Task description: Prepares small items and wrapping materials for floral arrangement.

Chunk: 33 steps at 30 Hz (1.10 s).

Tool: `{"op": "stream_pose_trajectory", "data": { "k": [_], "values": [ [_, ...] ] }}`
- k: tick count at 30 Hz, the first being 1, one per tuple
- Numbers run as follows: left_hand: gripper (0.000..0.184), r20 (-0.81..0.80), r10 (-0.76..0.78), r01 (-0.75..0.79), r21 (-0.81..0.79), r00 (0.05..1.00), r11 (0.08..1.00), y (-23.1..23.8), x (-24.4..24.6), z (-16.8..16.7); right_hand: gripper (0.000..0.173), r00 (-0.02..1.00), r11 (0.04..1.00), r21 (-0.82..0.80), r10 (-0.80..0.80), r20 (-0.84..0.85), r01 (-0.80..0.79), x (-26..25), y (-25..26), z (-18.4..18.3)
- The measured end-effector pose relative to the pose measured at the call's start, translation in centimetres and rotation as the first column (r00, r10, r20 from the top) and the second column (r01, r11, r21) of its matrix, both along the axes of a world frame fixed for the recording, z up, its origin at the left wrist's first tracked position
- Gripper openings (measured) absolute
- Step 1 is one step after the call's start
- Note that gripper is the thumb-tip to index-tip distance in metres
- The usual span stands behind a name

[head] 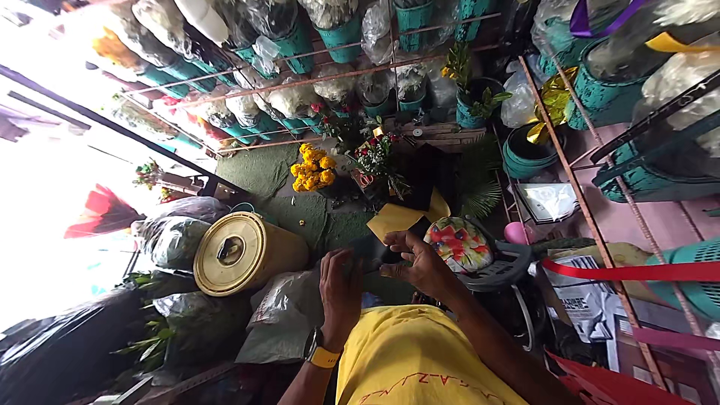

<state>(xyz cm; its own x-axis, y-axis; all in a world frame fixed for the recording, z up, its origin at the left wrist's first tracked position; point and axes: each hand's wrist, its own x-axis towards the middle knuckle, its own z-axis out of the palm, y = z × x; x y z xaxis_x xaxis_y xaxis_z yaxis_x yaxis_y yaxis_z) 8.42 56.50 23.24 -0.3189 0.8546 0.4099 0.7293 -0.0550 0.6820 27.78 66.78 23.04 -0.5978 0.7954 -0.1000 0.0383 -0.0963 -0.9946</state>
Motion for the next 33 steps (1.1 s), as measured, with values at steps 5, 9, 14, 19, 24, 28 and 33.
{"op": "stream_pose_trajectory", "data": {
  "k": [5,9,14,19,24,28,33],
  "values": [
    [0.047,0.725,-0.106,0.387,-0.232,0.681,0.893,0.1,1.7,1.1,0.074,0.996,0.992,0.118,-0.058,0.063,0.05,1.4,0.4,-0.3],
    [0.024,0.892,0.015,0.379,-0.206,0.452,0.902,2.3,2.6,1.0,0.072,0.993,0.987,0.161,-0.027,0.116,0.008,1.5,0.7,-1.2],
    [0.011,0.797,-0.192,0.435,-0.097,0.573,0.895,5.2,2.0,-0.2,0.071,0.986,0.997,0.05,-0.06,0.155,0.053,1.2,1.9,-3.3],
    [0.018,0.733,-0.047,0.327,-0.245,0.679,0.913,8.6,0.4,-1.6,0.072,0.977,0.988,-0.067,-0.126,0.174,0.139,0.4,4.4,-5.0],
    [0.047,0.789,0.214,0.516,-0.554,0.576,0.653,12.9,-2.2,-1.8,0.069,0.96,0.983,-0.016,-0.173,0.221,0.181,-1.6,8.1,-4.6],
    [0.021,0.893,0.25,0.514,-0.425,0.375,0.745,16.8,-3.1,-2.6,0.067,0.953,0.987,-0.012,-0.149,0.264,0.157,-3.6,10.9,-4.4],
    [0.008,0.937,0.095,0.526,-0.271,0.336,0.806,20.3,-5.5,-3.4,0.068,0.948,0.985,-0.048,-0.146,0.282,0.166,-5.4,13.7,-4.6]
  ]
}}
